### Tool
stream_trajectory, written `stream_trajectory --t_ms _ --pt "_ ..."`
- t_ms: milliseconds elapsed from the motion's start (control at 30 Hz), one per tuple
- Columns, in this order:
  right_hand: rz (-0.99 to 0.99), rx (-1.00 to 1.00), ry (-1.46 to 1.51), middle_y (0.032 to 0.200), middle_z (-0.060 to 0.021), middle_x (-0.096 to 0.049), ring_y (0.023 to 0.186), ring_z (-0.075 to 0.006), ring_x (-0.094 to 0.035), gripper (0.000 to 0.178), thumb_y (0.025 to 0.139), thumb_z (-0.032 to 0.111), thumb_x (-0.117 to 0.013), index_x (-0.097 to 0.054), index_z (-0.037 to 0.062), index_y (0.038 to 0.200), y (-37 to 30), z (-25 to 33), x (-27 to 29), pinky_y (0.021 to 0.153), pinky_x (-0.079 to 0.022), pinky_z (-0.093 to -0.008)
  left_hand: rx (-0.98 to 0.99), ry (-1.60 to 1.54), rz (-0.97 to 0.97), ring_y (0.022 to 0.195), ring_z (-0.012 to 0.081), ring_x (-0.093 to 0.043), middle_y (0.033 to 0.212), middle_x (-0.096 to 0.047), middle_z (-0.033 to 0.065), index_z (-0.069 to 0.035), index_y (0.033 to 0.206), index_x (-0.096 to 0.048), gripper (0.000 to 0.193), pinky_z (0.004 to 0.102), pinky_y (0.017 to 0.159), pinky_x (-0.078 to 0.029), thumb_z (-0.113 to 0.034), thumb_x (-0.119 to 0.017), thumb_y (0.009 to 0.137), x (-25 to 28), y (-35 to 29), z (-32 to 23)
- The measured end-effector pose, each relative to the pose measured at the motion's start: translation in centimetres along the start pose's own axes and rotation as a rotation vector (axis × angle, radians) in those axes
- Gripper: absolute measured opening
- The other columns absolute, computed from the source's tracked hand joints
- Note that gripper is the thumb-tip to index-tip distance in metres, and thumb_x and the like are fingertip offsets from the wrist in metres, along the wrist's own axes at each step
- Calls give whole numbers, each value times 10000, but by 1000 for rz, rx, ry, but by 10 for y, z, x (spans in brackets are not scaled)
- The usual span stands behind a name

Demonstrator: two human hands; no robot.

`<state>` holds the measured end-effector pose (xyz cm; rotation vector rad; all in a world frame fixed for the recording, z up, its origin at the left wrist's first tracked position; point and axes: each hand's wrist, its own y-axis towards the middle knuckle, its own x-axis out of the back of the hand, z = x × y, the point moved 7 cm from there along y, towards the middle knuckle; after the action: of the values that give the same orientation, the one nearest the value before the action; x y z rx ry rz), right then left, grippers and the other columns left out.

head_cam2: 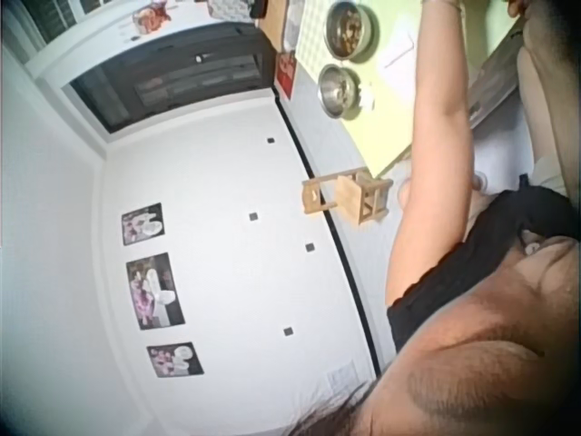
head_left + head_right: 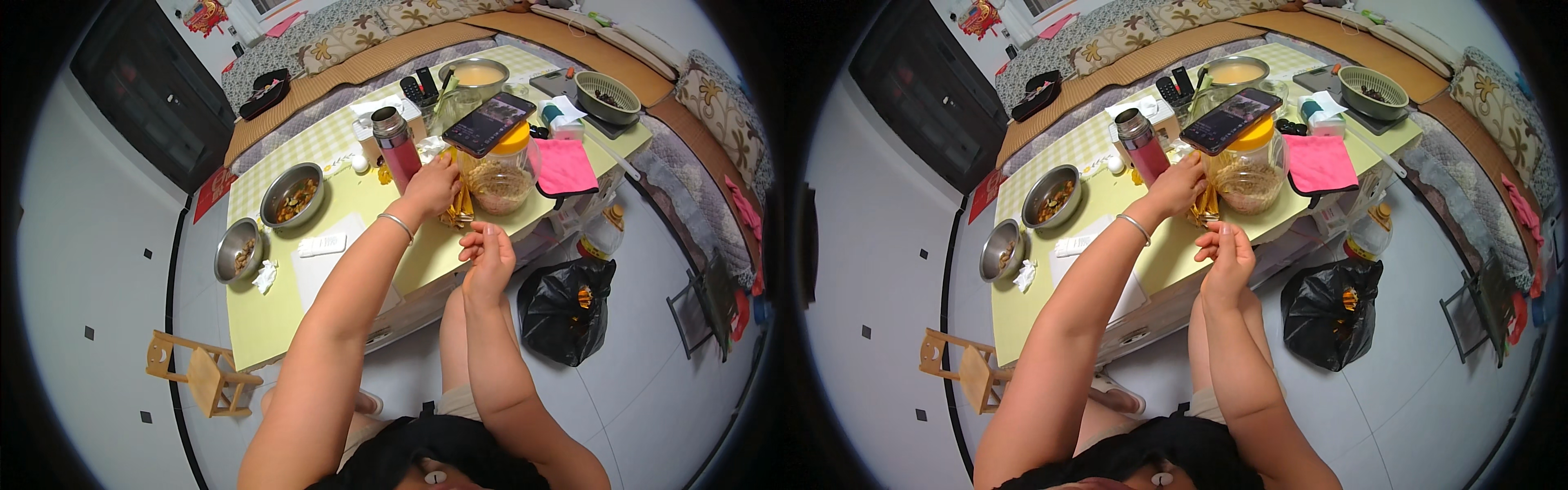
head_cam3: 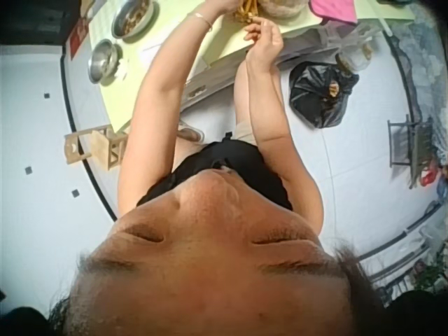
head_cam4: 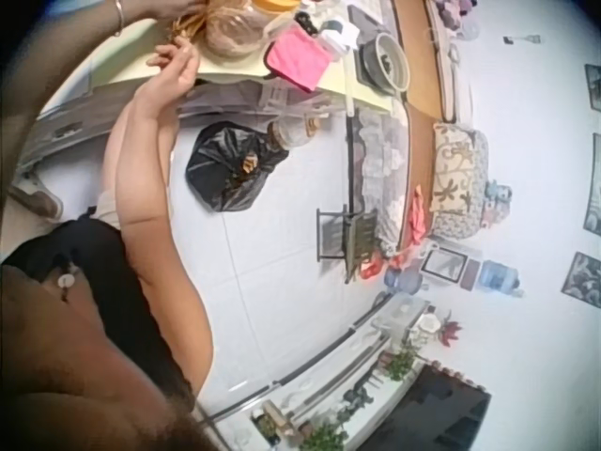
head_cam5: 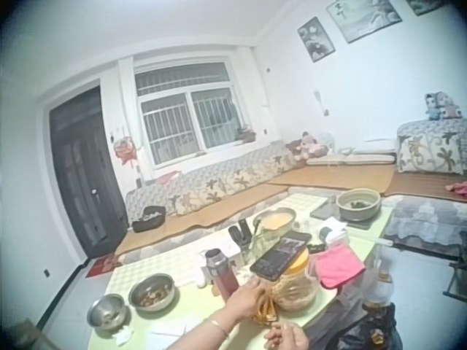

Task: The person sits on the floor and folds multiple sheets of gold-colored paper into triangular shapes. They repeatedly pick up a sheet, fold it in half, fold the corners to the center, and then fold the bottom up to create a packet-like form. The finished items are placed in a pile on the table.

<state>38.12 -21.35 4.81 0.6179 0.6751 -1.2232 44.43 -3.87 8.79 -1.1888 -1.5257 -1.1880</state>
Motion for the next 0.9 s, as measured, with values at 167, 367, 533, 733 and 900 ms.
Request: stream_trajectory --t_ms 167,367,533,733,900 --pt "11 -5 4 742 -94 -661 551 -97 -569 256 1048 203 -541 -642 -31 1025 0 -5 -3 509 -457 -199 -6 -37 25 1125 422 -574 1212 -606 211 -43 1208 -593 288 502 984 -465 -213 -544 982 -22 0 4" --pt "-67 77 21 726 -83 -665 522 -89 -549 262 1045 205 -533 -654 -25 1011 -1 4 0 509 -439 -199 16 -174 -24 1254 424 -530 1399 -526 249 -45 1287 -580 351 471 1064 -433 -226 -531 990 -5 -1 5" --pt "-130 99 44 709 -72 -655 516 -89 -536 249 1043 201 -532 -651 -15 1009 6 3 7 504 -429 -197 -7 -310 -119 1207 413 -581 1337 -604 232 -1 1246 -630 341 470 1027 -463 -202 -557 980 29 -19 11" --pt "-204 195 -140 1095 -97 -697 966 -128 -628 239 1028 134 -517 -626 -21 1175 12 3 14 862 -484 -266 132 -324 -152 1157 301 -652 1260 -673 194 -21 1347 -605 379 386 1020 -491 -153 -605 991 75 -85 19" --pt "-64 98 -176 1369 -97 -607 1143 -121 -570 399 1027 106 -502 -546 -19 1404 27 -32 14 975 -420 -269 303 -480 -96 1152 281 -660 1281 -670 198 7 1363 -584 416 369 992 -509 -162 -624 985 47 -132 51"
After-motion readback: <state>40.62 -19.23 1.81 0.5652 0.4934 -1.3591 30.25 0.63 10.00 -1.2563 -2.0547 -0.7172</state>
